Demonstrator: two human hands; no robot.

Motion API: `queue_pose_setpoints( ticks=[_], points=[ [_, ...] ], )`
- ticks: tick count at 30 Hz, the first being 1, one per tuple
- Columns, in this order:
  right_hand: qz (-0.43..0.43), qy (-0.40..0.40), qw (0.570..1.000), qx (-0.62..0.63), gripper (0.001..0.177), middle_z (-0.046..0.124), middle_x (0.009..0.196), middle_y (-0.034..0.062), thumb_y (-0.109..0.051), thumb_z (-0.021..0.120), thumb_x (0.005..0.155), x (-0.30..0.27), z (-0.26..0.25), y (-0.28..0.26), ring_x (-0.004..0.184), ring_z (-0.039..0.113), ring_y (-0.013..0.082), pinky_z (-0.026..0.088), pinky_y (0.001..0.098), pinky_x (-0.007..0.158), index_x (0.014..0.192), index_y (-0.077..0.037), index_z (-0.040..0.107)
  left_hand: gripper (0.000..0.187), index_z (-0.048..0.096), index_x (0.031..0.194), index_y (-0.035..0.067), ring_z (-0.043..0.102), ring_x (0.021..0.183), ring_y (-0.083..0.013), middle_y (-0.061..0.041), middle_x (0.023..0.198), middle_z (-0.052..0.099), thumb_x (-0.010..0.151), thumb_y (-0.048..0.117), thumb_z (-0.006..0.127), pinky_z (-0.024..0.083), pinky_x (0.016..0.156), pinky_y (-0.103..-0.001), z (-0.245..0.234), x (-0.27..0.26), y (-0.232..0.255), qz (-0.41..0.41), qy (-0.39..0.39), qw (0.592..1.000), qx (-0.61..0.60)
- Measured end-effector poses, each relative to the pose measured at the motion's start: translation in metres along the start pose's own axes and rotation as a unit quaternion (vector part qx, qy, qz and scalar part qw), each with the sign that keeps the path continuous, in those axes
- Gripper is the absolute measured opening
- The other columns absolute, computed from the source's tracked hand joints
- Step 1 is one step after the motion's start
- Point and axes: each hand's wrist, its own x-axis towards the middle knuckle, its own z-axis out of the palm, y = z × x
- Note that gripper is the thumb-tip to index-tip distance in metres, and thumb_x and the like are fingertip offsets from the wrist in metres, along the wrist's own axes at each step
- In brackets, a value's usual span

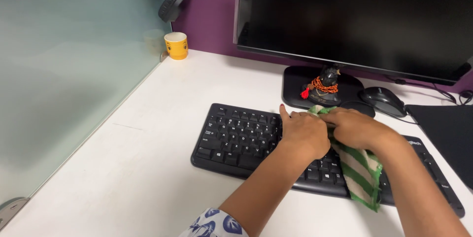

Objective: Cleaning and wiping down the desk, monitor, keyboard, and partitions in an office cubicle using a cloth.

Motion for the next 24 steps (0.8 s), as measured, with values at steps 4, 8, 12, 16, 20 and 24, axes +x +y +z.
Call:
queue_pose_setpoints(
  ticks=[4,8,12,16,20,24],
  points=[
    [-0.017,-0.011,0.996,0.09,0.057,0.057,0.152,0.0007,-0.007,0.054,0.087,-0.006,-0.014,0.026,0.135,0.058,0.0266,0.049,0.0402,0.111,0.139,-0.025,0.066,0.055,0.063,0.131,-0.003,0.051,0.133,-0.04,-0.022,0.137,0.06,0.097,0.039,0.057,0.008,0.122,-0.071,-0.008,-0.012,-0.003,-0.011,-0.014,1.0,-0.007],
    [0.222,-0.102,0.968,0.058,0.069,0.053,0.158,0.0027,-0.005,0.048,0.095,-0.006,-0.011,0.085,0.136,0.062,0.0295,0.051,0.0446,0.115,0.154,-0.04,0.052,0.067,0.055,0.138,-0.006,0.046,0.139,-0.0378,-0.022,0.139,0.057,0.101,0.049,0.049,0.006,0.12,-0.071,0.0,-0.014,-0.01,0.007,-0.005,1.0,-0.019],
    [0.258,-0.121,0.958,-0.038,0.059,0.064,0.153,0.0072,-0.012,0.046,0.098,0.035,0.036,0.201,0.134,0.07,0.0274,0.053,0.0424,0.116,0.152,-0.031,0.06,0.069,0.056,0.137,-0.007,0.042,0.143,-0.0404,-0.025,0.141,0.056,0.101,0.051,0.047,0.008,0.119,-0.071,0.019,-0.01,-0.01,0.043,0.051,0.997,-0.046],
    [0.245,-0.117,0.961,-0.056,0.061,0.042,0.166,0.0011,-0.019,0.054,0.098,0.017,0.017,0.138,0.15,0.046,0.0269,0.042,0.043,0.123,0.157,-0.032,0.048,0.071,0.054,0.139,-0.008,0.043,0.14,-0.0411,-0.026,0.141,0.056,0.1,0.051,0.047,0.007,0.118,-0.072,0.035,-0.003,-0.006,0.085,0.099,0.991,-0.027],
    [0.121,-0.078,0.988,-0.057,0.061,0.048,0.16,0.0026,-0.018,0.052,0.095,0.003,0.002,0.061,0.146,0.05,0.0257,0.043,0.0397,0.12,0.155,-0.031,0.05,0.074,0.056,0.136,-0.009,0.046,0.14,-0.0401,-0.028,0.139,0.057,0.099,0.055,0.049,0.007,0.12,-0.073,0.026,-0.011,-0.001,0.118,0.11,0.986,-0.029],
    [0.091,-0.038,0.995,0.001,0.063,0.043,0.162,0.001,-0.009,0.05,0.091,-0.004,0.001,0.04,0.145,0.048,0.0261,0.041,0.041,0.119,0.152,-0.029,0.052,0.087,0.054,0.135,-0.014,0.045,0.138,-0.0431,-0.031,0.138,0.055,0.092,0.062,0.054,0.01,0.12,-0.071,0.025,-0.016,0.004,0.145,0.1,0.984,-0.013]
  ],
)
